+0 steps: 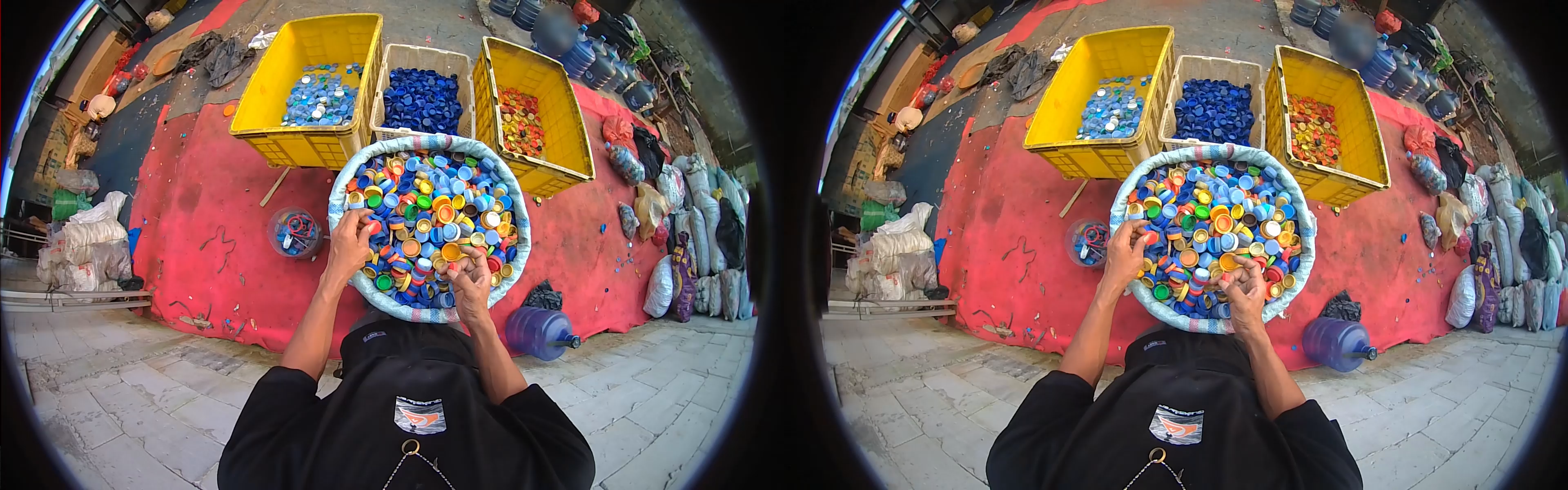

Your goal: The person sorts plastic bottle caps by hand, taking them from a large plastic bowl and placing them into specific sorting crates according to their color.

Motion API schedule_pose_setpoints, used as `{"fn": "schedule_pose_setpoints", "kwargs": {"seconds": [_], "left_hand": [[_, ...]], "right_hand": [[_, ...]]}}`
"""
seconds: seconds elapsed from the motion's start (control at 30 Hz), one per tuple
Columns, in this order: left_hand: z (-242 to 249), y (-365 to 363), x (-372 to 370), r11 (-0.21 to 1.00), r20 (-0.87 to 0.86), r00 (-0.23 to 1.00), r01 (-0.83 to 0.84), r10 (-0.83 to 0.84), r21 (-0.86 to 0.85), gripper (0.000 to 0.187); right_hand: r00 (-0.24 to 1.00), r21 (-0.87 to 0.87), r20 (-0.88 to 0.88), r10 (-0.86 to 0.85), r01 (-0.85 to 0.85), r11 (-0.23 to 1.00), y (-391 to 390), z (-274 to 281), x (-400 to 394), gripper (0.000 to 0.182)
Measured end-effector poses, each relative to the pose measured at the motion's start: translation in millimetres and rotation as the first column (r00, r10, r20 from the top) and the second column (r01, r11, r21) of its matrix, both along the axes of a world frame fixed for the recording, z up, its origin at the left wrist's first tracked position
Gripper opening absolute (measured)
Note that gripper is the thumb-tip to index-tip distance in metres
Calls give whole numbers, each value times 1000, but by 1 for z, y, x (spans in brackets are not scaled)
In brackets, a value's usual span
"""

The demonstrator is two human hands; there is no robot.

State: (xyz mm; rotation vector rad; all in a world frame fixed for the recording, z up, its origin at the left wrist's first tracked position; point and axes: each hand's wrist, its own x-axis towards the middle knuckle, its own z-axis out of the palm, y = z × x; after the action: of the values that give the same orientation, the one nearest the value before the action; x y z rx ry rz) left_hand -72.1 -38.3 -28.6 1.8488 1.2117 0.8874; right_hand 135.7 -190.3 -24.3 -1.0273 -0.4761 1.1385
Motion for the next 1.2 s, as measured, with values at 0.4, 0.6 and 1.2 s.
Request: {"fn": "schedule_pose_setpoints", "kwargs": {"seconds": [0.4,0.6,1.2], "left_hand": [[11,-29,20,433,761,231,707,607,-560,32],[15,-36,29,522,742,434,530,510,-669,28],[24,-55,24,588,771,368,501,520,-636,25]], "right_hand": [[884,19,-456,107,-111,994,8,18,0,18],[882,-259,462,92,35,965,27,6,12,20],[202,-311,941,270,212,926,101,-1,33,21]]}}
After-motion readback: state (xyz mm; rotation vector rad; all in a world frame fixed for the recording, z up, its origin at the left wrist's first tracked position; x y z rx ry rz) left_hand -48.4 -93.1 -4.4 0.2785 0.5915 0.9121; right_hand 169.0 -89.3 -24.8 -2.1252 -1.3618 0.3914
